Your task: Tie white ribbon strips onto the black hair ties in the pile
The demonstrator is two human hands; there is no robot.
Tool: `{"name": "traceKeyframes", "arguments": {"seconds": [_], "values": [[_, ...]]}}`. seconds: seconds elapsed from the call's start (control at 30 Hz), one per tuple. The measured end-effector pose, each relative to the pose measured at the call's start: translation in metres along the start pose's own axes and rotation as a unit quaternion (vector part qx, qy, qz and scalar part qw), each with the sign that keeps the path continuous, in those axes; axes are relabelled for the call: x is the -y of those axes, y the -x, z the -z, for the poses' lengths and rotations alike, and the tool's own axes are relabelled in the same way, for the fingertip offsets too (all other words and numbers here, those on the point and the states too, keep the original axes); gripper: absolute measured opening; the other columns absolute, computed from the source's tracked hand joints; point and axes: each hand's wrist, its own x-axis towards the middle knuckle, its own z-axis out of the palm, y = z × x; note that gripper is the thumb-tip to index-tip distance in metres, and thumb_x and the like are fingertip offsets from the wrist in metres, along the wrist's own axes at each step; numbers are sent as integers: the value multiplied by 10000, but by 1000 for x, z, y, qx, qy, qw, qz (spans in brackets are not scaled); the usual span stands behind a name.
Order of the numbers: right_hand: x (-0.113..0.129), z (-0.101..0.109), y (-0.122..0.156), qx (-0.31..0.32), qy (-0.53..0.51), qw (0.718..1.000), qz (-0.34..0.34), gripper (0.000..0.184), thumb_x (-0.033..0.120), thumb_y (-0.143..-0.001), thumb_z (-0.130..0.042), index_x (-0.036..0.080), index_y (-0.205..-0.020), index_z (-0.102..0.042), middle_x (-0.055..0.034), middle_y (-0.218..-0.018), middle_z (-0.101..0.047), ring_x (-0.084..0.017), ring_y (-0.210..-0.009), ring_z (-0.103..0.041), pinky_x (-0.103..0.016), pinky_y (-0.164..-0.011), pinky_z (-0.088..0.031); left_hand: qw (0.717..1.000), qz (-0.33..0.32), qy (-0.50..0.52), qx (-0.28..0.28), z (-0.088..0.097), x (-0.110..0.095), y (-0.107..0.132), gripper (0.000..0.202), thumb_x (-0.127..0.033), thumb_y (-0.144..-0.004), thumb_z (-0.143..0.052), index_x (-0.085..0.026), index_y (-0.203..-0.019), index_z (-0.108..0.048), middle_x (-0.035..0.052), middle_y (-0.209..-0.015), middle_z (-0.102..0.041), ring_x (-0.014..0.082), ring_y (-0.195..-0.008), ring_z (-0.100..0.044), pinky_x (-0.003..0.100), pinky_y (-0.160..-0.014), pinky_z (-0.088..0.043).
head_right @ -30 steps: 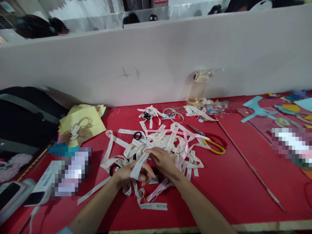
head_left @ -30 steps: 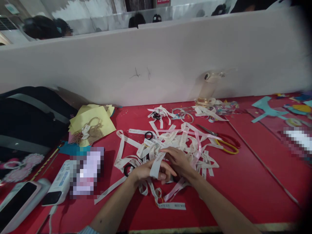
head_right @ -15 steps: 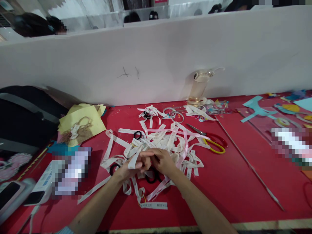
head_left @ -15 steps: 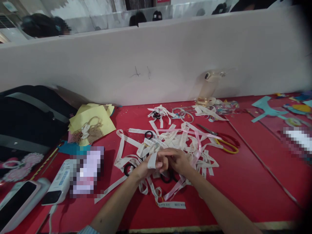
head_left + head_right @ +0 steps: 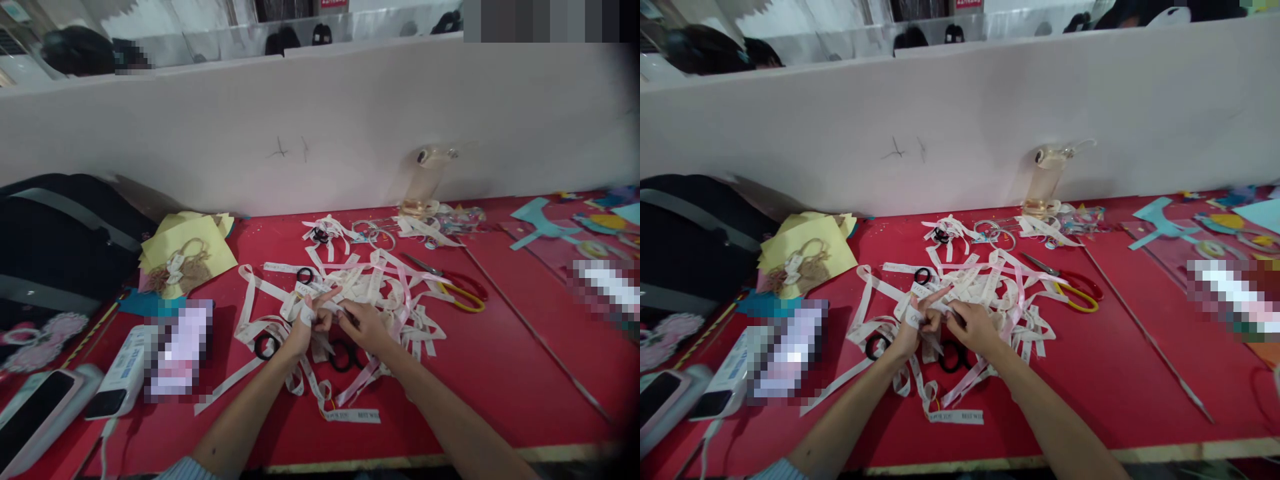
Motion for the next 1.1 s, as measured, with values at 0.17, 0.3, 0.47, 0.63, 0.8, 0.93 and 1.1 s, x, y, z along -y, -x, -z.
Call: {"name": "traceKeyframes", "arguments": {"seconds": [0.17,0.3,0.47,0.63,0.8,0.93,1.1], "values": [[-1,0,1,2,1,1000,5,146,200,-845,-444,199,-699,-454,38,-571,-447,-118,-533,-425,-241,-555,-282,994,-7,-103,-23,7,0,1,684,-573,-905,-173,-93,-1185,-571,-66,-497,-253,94,-472,-198,241,-489,-175],[-2,0,1,8,-2,1000,11,162,196,-824,-451,200,-663,-428,45,-554,-403,-112,-518,-397,-235,-545,-274,991,-19,-108,-76,7,-2,2,536,-503,-881,-395,-148,-1257,-537,-47,-560,-353,108,-538,-298,231,-527,-266],[-2,0,0,4,-9,1000,9,149,175,-810,-443,199,-665,-422,50,-548,-379,-108,-509,-388,-232,-542,-273,985,-48,-130,-103,3,1,1,557,-424,-802,-570,-197,-1306,-501,-47,-572,-448,132,-587,-394,255,-657,-376],[-1,0,0,5,-13,1000,14,160,175,-802,-447,198,-646,-425,43,-552,-395,-109,-513,-403,-231,-537,-274,986,-62,-102,-118,4,6,-2,547,-515,-855,-444,-182,-1283,-516,-38,-604,-425,116,-560,-337,235,-559,-340],[-1,-1,0,-3,-16,1000,19,145,174,-785,-459,196,-644,-431,42,-559,-416,-107,-523,-415,-224,-540,-277,976,-79,-111,-169,5,6,-4,489,-503,-899,-356,-174,-1177,-588,-19,-656,-461,113,-592,-367,228,-550,-351],[-2,-1,1,-30,-12,999,7,158,175,-781,-454,196,-633,-402,45,-556,-395,-102,-512,-395,-225,-534,-269,962,-87,-103,-237,-4,8,-9,398,-465,-863,-458,-172,-1060,-642,18,-691,-567,150,-644,-484,265,-610,-425],[-4,0,1,-66,0,998,-16,182,166,-781,-431,201,-623,-348,47,-543,-366,-105,-503,-380,-231,-523,-255,962,-114,-51,-245,-17,22,-23,316,-399,-838,-524,-197,-1047,-648,45,-756,-651,197,-784,-578,310,-772,-461]]}}
